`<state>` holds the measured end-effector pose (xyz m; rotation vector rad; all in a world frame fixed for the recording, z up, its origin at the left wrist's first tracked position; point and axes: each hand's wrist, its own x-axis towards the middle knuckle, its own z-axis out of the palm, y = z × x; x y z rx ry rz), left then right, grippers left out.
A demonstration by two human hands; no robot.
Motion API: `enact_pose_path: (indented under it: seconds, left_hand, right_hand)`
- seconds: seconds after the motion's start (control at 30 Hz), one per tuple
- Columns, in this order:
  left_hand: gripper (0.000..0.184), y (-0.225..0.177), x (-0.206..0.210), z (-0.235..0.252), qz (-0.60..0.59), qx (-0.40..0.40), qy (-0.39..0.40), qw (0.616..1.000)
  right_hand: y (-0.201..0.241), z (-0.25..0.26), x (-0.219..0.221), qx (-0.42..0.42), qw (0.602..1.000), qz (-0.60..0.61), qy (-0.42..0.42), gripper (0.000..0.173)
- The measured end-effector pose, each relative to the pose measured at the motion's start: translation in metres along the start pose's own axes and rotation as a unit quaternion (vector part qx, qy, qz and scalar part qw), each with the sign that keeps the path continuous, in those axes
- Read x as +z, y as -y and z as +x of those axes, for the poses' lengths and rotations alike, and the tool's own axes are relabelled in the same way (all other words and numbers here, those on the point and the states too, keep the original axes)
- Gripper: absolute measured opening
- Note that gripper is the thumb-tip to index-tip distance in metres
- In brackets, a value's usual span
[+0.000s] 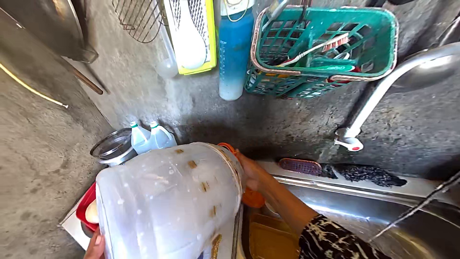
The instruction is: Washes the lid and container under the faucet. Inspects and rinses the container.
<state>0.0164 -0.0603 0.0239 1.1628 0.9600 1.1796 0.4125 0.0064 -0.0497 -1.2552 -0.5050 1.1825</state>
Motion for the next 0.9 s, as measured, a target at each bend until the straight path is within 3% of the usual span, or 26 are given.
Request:
enact_pose_path:
  seconds: [0.2, 0.4, 0.57, 0.67, 0.73, 0.83, 0.87, 0.9]
  left_hand:
    - [0.049, -0.039, -0.002, 0.048, 0.133, -0.017, -0.014, 0.991]
    - [0.062, -0.084, 0.036, 0.091, 0.239, 0.163, 0.038, 0.956]
    - [0.065, -0.107, 0.123, 0.098, 0.208, 0.309, 0.136, 0.918]
    - [0.064, -0.112, 0.179, 0.098, 0.180, 0.389, 0.218, 0.877]
    - [0.059, -0.114, 0.215, 0.093, 0.158, 0.413, 0.254, 0.861]
    - [0.049, -0.099, 0.269, 0.077, 0.109, 0.404, 0.312, 0.853]
    - [0.050, -0.087, 0.285, 0.069, 0.099, 0.378, 0.335, 0.858]
    - [0.052, -0.069, 0.301, 0.062, 0.098, 0.344, 0.354, 0.864]
  right_hand:
    - [-0.018, 0.012, 0.015, 0.031, 0.996, 0.086, 0.004, 0.057]
    - [-0.002, -0.006, 0.012, 0.002, 0.986, 0.166, 0.000, 0.056]
    - [0.010, -0.033, -0.015, -0.034, 0.962, 0.267, -0.039, 0.052]
    - [0.013, -0.053, -0.056, -0.064, 0.948, 0.308, -0.039, 0.047]
    - [0.018, -0.079, -0.091, -0.073, 0.940, 0.331, -0.039, 0.047]
    - [0.031, -0.151, -0.121, -0.104, 0.911, 0.376, -0.130, 0.057]
    - [0.020, -0.172, -0.135, -0.172, 0.907, 0.374, -0.095, 0.057]
    - [-0.012, -0.179, -0.171, -0.288, 0.903, 0.314, 0.055, 0.055]
